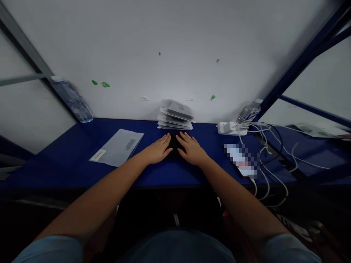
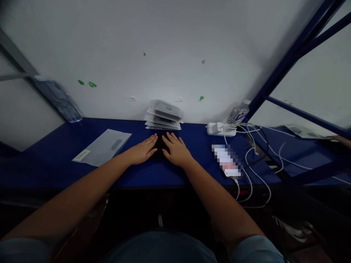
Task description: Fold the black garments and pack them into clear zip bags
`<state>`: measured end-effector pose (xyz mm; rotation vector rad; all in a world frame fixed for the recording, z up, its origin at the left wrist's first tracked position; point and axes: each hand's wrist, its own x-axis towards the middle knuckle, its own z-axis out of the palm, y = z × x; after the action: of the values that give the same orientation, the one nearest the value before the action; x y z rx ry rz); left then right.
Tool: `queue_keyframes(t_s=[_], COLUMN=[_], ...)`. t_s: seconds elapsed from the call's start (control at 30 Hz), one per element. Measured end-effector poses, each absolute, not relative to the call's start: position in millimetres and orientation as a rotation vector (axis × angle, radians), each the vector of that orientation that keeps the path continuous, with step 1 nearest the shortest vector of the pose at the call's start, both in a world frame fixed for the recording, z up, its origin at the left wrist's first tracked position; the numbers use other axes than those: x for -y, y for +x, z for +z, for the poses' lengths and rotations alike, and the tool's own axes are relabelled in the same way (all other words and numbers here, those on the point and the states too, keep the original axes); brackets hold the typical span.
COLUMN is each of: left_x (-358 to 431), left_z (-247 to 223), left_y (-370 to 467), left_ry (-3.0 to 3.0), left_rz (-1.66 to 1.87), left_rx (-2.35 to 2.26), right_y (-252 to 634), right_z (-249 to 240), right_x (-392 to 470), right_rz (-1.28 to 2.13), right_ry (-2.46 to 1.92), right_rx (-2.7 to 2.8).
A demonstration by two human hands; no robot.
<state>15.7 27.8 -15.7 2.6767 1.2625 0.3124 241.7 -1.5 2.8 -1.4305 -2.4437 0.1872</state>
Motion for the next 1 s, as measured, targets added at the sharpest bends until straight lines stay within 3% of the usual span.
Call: queue_keyframes(t_s=[0.27,0.6,1.0], left_x=[-27.9,-13.5,-4.9], left_z=[2.6,16.6,-3.2], left_y=[-7.3,-75.4,10.2], left_ry=[2.669,2.265,2.401], left_rz=[0.277,-0.119,0.037], left_rx=[-1.340,-2.102,-1.905], right_y=[240.5,239.5,246.7], right_z=[8.2,5.9,11.6], right_x=[5.3,5.0,15.2], right_rz=[0.223,0.170,-0.027], right_ry=[-1.284,-1.340,-1.877], right_rx=[2.606,2.565,2.308])
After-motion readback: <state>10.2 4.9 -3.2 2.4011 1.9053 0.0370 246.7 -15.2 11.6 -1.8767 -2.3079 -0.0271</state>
